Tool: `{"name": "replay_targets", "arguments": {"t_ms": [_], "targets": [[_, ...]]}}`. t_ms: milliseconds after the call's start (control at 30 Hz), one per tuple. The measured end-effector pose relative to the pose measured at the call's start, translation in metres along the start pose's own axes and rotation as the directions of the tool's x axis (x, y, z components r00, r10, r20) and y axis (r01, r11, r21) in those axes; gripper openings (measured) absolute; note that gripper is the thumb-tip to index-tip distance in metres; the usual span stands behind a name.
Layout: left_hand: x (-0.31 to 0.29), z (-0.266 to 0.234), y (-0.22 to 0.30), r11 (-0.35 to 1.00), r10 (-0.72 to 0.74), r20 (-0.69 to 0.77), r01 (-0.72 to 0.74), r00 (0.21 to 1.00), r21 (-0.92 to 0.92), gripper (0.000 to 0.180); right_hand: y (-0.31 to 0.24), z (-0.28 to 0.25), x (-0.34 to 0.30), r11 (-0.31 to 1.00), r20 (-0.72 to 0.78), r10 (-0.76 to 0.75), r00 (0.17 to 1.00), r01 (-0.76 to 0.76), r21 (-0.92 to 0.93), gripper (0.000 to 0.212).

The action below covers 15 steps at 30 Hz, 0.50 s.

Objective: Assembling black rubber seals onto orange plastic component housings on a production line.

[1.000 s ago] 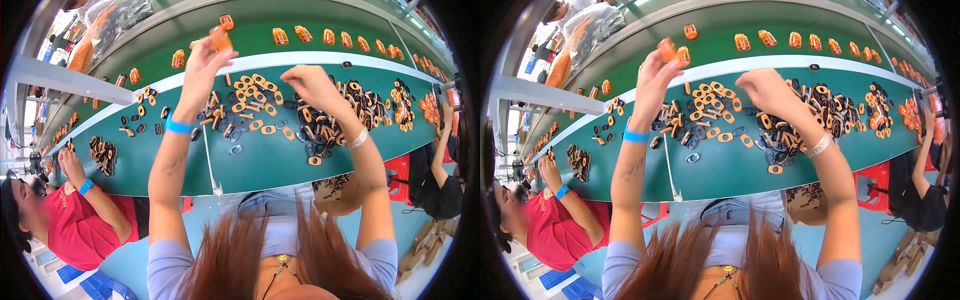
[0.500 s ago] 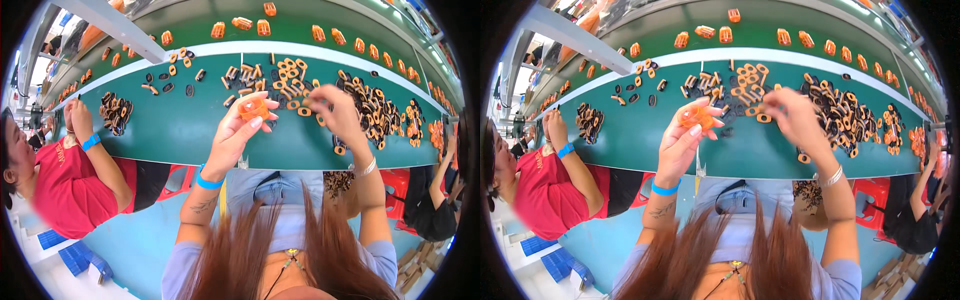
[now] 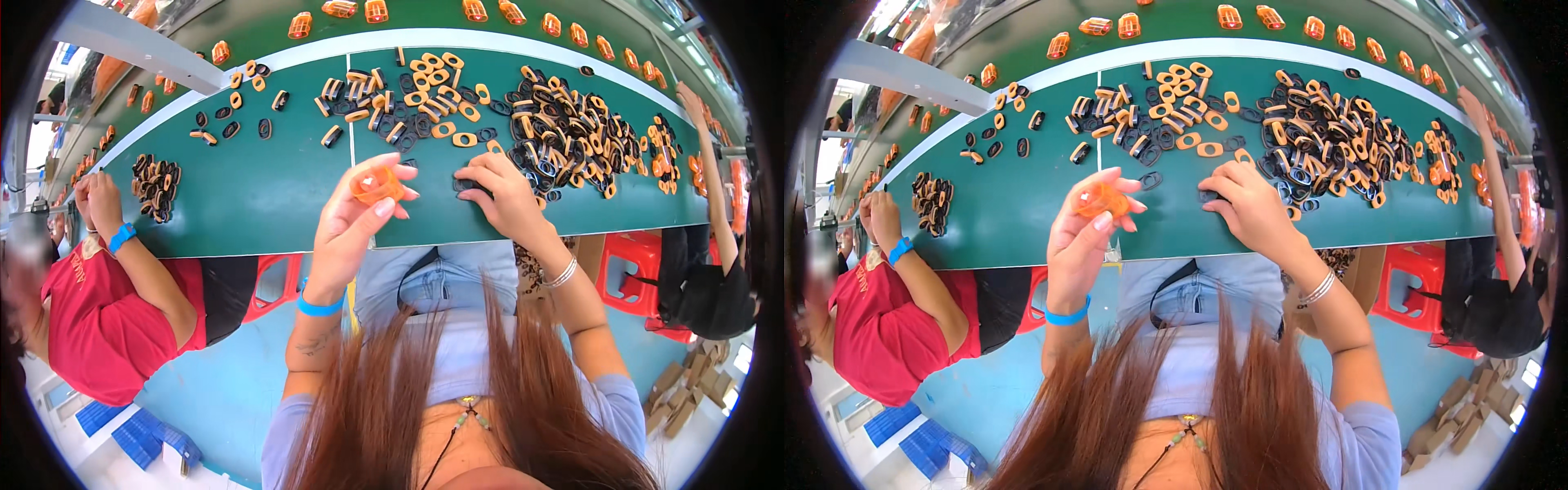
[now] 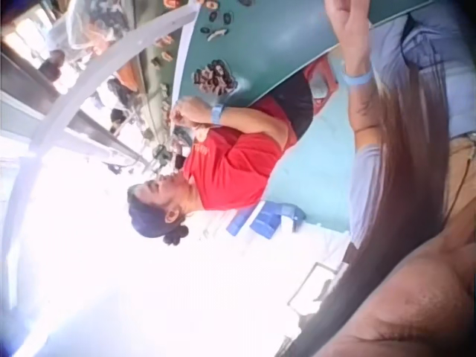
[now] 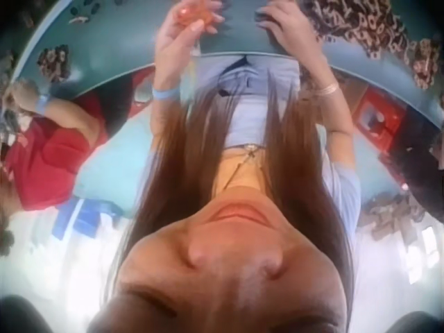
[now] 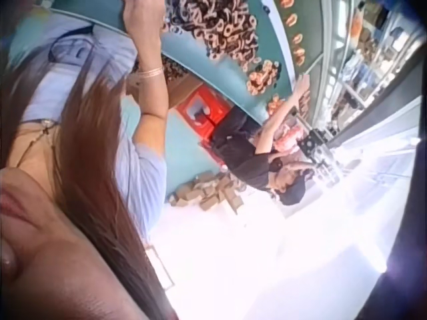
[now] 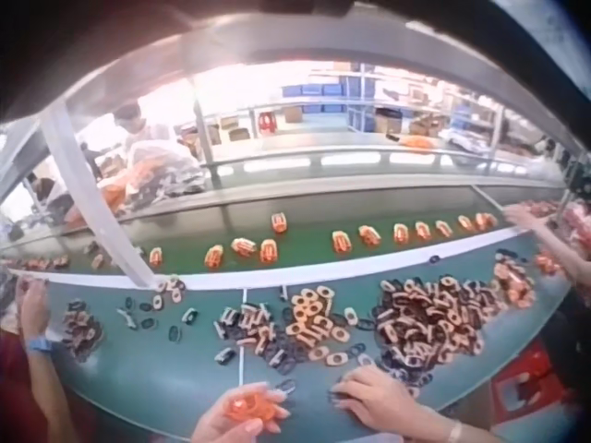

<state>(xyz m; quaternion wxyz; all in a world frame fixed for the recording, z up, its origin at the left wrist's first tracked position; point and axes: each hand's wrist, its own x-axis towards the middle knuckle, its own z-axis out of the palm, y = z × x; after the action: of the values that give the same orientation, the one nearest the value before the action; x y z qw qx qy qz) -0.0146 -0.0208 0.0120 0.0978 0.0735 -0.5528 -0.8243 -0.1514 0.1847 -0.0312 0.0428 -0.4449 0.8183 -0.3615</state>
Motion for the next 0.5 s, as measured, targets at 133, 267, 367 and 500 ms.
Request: {"name": "replay_targets", "arguments": {"t_ms": [133, 267, 367, 500], "targets": [[-0.005, 0.014, 0.003, 0.999, -0.027, 0.029, 0.026, 0.999, 0.032, 0.046, -0.017, -0.016, 0.009, 0.988, 0.133, 0.062, 0.989, -0.08, 0.132, 0.031], [-0.007, 0.019, 0.007, 0.994, -0.035, 0.082, 0.027, 0.996, 0.105, 0.043, -0.051, -0.031, 0.018, 0.643, -0.025, 0.153, 0.988, -0.08, 0.762, 0.025], [-0.009, 0.027, 0.006, 0.976, 0.027, 0.133, -0.054, 0.991, 0.21, 0.042, -0.063, -0.042, 0.02, 0.313, 0.108, 0.165, 0.98, -0.156, 0.937, 0.043], [-0.01, 0.034, 0.007, 0.907, 0.098, 0.127, -0.141, 0.987, 0.396, 0.035, -0.061, -0.042, 0.026, 0.059, 0.211, 0.139, 0.968, -0.221, 0.974, 0.038]]}}
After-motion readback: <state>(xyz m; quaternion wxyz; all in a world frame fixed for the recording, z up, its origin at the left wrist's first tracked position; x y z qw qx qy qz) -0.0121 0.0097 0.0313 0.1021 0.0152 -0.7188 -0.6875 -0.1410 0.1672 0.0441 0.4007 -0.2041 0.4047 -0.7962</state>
